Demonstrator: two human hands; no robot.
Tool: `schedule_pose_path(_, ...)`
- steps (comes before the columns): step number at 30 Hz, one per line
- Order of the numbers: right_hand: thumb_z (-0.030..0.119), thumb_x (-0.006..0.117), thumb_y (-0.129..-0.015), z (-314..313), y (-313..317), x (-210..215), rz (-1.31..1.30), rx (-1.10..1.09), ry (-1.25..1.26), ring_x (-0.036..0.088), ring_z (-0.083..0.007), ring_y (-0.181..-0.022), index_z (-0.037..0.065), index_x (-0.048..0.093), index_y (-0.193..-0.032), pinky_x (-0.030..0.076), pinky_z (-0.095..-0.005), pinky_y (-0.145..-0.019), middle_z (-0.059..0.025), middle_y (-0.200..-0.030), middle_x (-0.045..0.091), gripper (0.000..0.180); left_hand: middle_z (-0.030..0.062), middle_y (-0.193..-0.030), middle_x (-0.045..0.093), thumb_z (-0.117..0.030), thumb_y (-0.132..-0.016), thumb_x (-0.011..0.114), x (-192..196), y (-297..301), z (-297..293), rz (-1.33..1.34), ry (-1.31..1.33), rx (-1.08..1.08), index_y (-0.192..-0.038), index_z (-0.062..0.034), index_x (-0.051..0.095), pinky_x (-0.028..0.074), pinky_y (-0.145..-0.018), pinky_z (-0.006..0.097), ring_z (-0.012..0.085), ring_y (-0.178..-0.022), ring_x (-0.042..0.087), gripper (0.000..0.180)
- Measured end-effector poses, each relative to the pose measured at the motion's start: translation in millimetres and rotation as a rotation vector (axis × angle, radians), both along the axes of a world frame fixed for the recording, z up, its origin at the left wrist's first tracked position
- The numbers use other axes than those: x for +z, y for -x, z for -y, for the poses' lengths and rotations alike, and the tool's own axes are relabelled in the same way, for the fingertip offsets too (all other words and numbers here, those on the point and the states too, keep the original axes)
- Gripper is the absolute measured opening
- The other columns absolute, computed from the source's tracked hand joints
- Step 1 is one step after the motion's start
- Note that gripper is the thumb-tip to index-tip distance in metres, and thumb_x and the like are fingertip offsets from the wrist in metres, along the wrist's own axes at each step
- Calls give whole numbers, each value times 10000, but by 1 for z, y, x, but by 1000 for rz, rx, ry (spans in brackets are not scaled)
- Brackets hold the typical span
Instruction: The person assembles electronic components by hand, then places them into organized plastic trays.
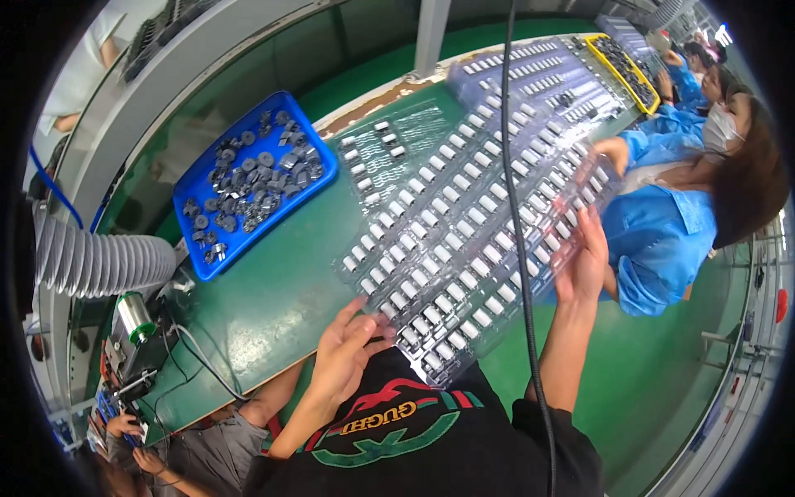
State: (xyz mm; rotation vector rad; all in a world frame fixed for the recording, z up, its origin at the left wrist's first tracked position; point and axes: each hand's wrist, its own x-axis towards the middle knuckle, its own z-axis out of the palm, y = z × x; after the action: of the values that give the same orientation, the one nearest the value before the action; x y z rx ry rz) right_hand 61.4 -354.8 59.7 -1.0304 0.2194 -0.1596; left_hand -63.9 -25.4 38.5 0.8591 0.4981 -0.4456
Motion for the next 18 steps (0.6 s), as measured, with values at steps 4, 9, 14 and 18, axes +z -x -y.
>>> schedule_pose_path(4, 117, 465, -983, -42, 21, 9, 91, 70, -29, 608, -237, -1097, 87, 358, -1419, 559, -382, -827, -155, -1248, 589, 450, 126, -1235, 558, -85, -988, 508, 2, 4, -4, 79, 17, 310, -1486, -185, 201, 504, -898, 417, 215, -1081, 570, 593)
schedule_pose_path(9, 111, 514, -954, -100, 41, -9, 33, 283, -168, 527, -226, -1226, 149, 358, -1435, 481, -452, -966, -127, -1342, 528, 506, 128, -1166, 581, -219, -1025, 448, 5, 19, -43, 211, -142, 598, -1469, -199, 224, 520, -889, 481, 225, -1103, 546, 497)
schedule_pose_path(14, -51, 533, -892, -160, 82, -21, -185, 385, -380, 549, -324, -1196, 141, 356, -1417, 505, -544, -966, -143, -1333, 519, 586, 100, -986, 623, -259, -1026, 444, 1, 58, -95, 158, -507, 850, -1447, -107, 331, 595, -664, 348, 160, -879, 621, 462)
schedule_pose_path(18, -128, 519, -874, -189, 118, -41, -278, 666, -481, 524, -381, -1222, 165, 326, -1426, 495, -506, -983, -131, -1409, 460, 654, 90, -957, 615, -229, -1014, 465, 12, 103, -134, 94, -748, 937, -1417, -51, 403, 595, -605, 288, 121, -790, 625, 445)
